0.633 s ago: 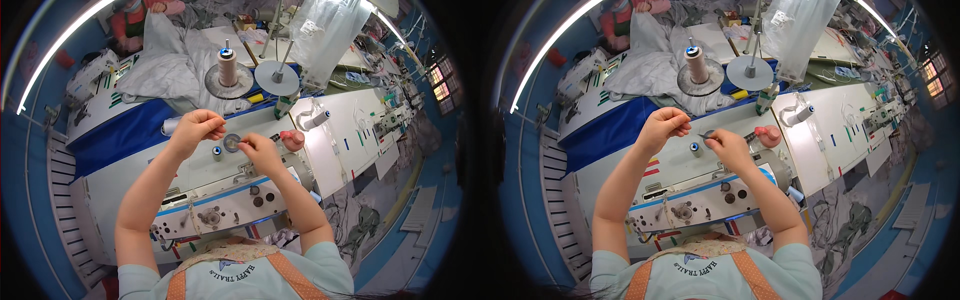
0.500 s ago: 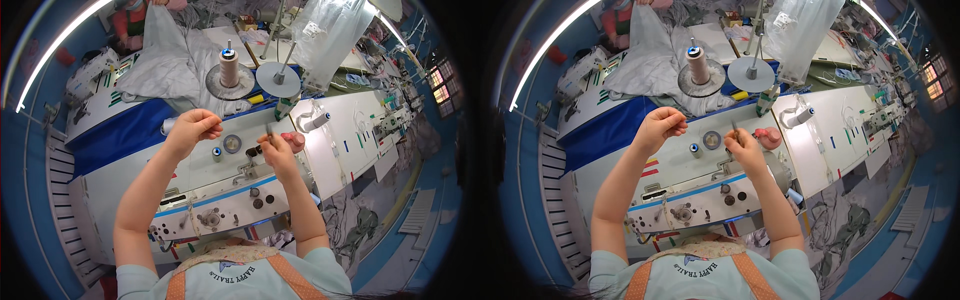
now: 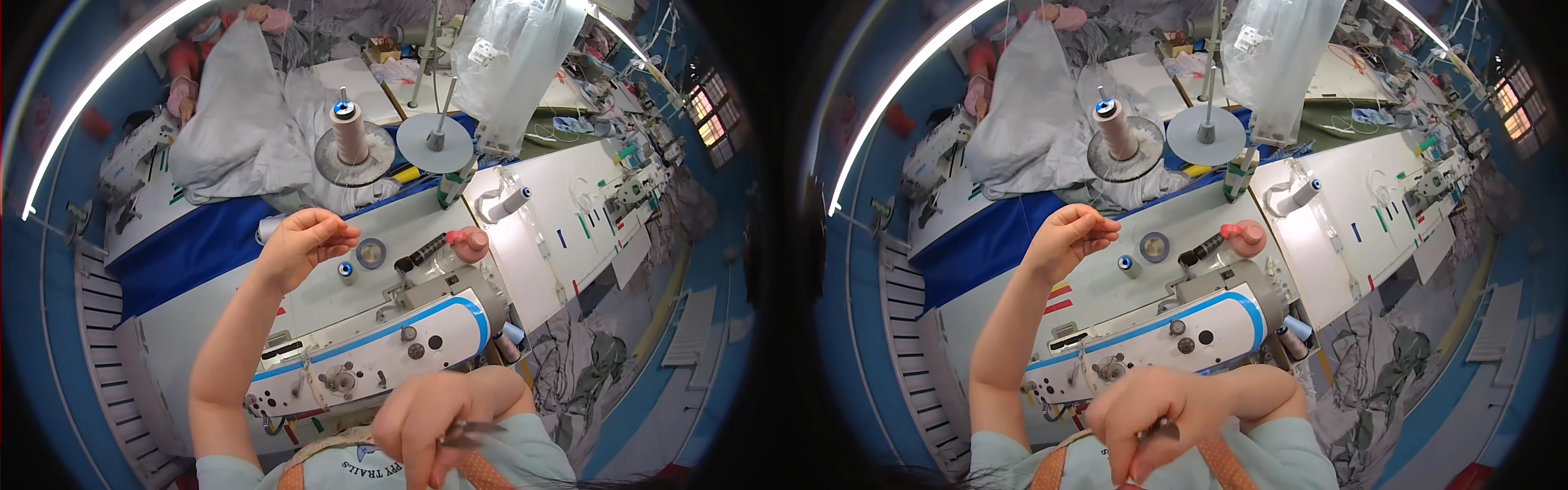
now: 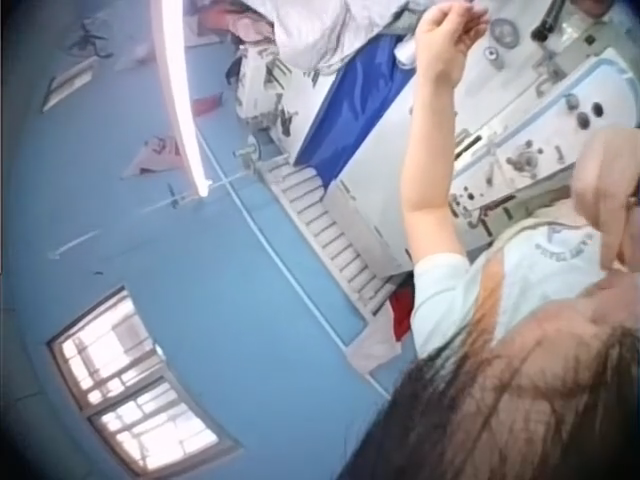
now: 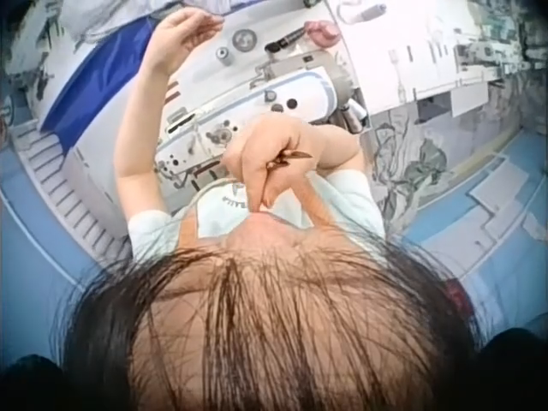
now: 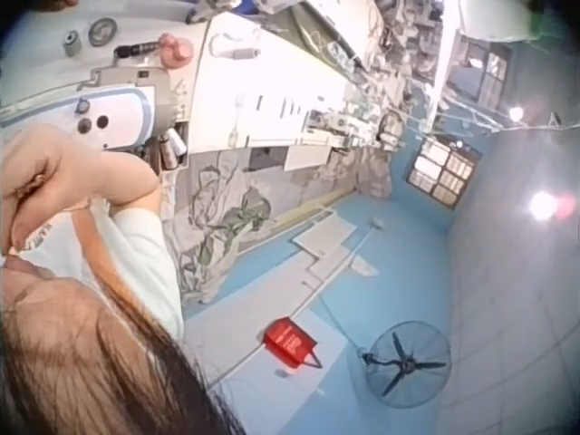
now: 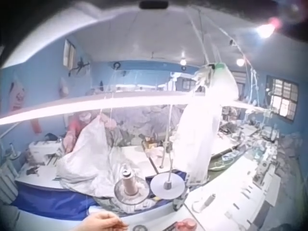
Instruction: The recorder is sewing white fabric pillowcases on an industrial sewing machine and replacing thread spools.
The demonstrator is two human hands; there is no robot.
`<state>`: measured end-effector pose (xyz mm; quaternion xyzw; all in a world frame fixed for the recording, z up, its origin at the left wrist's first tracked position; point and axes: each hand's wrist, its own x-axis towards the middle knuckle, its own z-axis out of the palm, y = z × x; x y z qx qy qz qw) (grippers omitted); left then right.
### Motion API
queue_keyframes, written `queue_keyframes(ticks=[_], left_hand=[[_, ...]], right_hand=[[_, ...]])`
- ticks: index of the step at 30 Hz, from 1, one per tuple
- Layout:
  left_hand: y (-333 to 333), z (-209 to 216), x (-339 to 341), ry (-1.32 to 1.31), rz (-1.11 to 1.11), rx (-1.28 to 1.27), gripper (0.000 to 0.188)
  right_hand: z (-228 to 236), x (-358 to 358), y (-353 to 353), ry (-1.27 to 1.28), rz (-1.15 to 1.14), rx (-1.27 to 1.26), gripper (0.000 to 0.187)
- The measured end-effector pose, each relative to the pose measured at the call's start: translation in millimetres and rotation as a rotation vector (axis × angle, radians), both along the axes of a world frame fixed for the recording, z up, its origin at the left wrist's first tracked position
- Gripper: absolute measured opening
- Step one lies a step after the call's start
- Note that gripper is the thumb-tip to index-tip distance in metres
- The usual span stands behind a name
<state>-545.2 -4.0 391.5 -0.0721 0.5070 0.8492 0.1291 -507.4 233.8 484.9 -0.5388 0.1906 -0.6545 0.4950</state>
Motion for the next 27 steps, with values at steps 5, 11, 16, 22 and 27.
queue_keyframes(ticks=[5,11,16,22,27], left_hand=[[3,1,0,0.043,-0.002,0.053,0.015],[4,-3,3,0.017,-0.011,0.120,0.018],[11,-4,1,-0.007,0.005,0.071,0.013],[10,-12,3,-0.030,0.081,0.094,0.015],[7,-10,-8,0.059,-0.056,0.290,0.018]], right_hand=[[-54,-27,-21,0.058,-1.257,0.377,0.011],[-102,-67,-59,0.250,-1.366,0.509,0.017],[-118,-70,-67,0.435,-1.489,0.342,0.013],[-106,-71,-51,-0.449,-0.835,0.690,0.008],[-116,-77,-45,-0.609,-0.587,0.693,0.010]])
